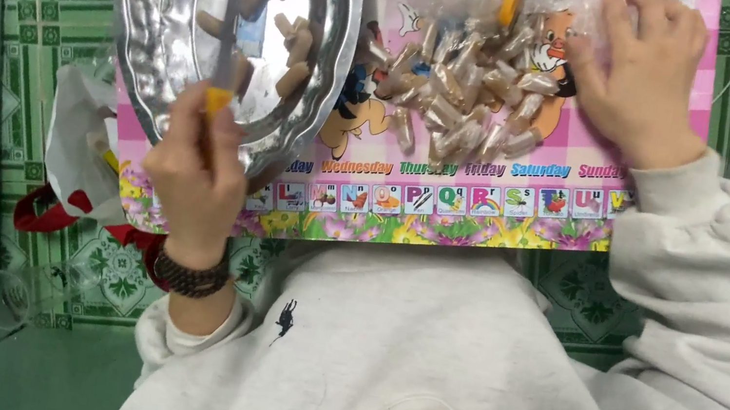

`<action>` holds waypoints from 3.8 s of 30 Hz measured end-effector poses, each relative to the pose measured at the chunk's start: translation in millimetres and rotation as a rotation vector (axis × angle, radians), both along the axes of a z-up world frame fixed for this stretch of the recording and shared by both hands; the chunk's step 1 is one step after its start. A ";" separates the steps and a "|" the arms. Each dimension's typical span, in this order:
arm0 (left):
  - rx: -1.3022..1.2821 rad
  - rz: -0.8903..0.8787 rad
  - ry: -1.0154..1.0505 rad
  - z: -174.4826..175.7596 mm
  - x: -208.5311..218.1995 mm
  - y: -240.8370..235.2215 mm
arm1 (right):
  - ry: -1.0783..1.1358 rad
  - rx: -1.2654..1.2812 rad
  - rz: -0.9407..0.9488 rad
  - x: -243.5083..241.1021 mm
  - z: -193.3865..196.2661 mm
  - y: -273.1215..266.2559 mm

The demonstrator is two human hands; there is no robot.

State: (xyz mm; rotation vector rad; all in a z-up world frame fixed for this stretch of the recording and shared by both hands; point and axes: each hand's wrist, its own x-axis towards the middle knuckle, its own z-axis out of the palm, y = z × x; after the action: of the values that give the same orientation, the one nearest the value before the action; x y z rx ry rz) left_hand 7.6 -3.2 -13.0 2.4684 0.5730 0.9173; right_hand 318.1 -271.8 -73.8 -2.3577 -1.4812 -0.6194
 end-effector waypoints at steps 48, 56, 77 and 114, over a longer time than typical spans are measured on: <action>-0.348 -0.491 -0.225 25.1 122.8 -45.7 | 0.672 0.556 0.543 -73.1 58.6 83.6; -0.624 -0.591 -0.170 -4.0 122.0 -44.4 | 0.891 0.581 0.459 -75.5 35.7 77.3; -0.806 -0.493 -0.502 -9.6 123.4 -37.9 | 1.754 0.762 0.690 -67.1 27.2 72.1; -0.778 -0.586 -0.267 -28.7 125.9 -42.9 | 1.589 0.581 0.332 -88.9 23.4 69.9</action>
State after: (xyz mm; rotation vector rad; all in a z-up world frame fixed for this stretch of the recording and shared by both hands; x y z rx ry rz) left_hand 133.5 -46.1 -41.6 1.6268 0.0592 0.6032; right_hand 229.2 -201.9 -50.5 -1.2743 -0.6653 0.7191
